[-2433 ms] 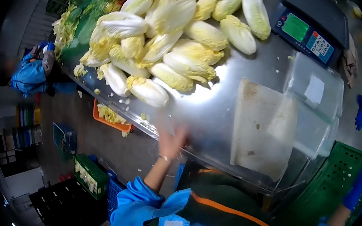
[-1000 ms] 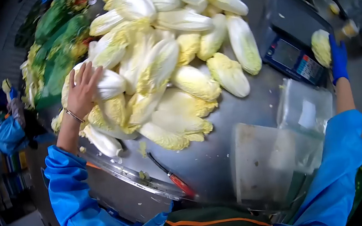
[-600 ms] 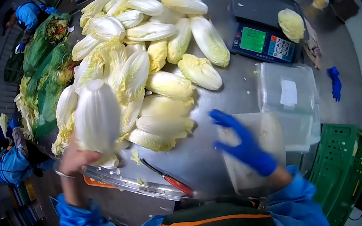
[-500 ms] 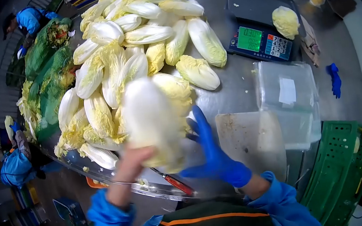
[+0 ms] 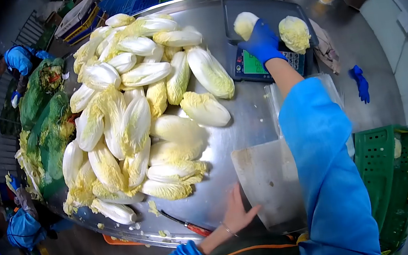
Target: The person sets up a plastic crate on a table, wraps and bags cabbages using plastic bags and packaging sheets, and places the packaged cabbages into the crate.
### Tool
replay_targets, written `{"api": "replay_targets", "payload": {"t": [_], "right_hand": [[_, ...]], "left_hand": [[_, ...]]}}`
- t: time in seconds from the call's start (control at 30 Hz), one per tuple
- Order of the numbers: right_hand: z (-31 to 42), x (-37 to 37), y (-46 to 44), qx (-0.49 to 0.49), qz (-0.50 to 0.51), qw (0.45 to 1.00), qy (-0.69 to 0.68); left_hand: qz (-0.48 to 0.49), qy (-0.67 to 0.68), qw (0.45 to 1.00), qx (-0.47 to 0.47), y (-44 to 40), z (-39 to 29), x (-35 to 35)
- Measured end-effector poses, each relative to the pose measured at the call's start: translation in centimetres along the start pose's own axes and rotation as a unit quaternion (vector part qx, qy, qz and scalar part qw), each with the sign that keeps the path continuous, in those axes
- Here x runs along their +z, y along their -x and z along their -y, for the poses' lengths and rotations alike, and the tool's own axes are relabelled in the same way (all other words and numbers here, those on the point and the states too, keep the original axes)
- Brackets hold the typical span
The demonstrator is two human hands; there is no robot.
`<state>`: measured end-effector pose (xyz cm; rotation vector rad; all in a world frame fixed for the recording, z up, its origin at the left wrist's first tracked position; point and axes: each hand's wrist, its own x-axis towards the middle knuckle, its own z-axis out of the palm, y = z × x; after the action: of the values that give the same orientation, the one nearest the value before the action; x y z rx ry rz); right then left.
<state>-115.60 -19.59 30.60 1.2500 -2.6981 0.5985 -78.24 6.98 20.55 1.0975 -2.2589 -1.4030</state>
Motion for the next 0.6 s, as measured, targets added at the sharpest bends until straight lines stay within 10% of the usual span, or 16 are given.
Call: {"api": "replay_targets", "payload": {"t": [0.17, 0.27, 0.33, 0.4, 0.6], "right_hand": [[-2.6, -1.9, 7.9, -0.19, -0.154, 0.961, -0.127], [-7.2, -9.5, 14.5, -0.245, -0.192, 0.944, -0.11], [-14.0, -10.7, 13.8, -0.041, -0.194, 0.949, -0.243], [-21.6, -12.6, 11.5, 0.179, -0.081, 0.809, -0.554], [-15.1, -11.5, 5.7, 0.214, 0.023, 0.871, -0.442]], "left_hand": [[0.123, 0.21, 0.95, -0.196, -1.5, 0.9, -0.5], [-0.007, -0.051, 0.998, 0.03, -3.6, 0.9, -5.1], [-0.022, 0.022, 0.999, -0.033, -6.1, -1.3, -9.9], [-0.116, 0.059, 0.989, 0.069, -10.4, -3.0, -12.9], [-0.074, 0.197, 0.972, 0.101, -27.1, -13.7, -14.9]]}}
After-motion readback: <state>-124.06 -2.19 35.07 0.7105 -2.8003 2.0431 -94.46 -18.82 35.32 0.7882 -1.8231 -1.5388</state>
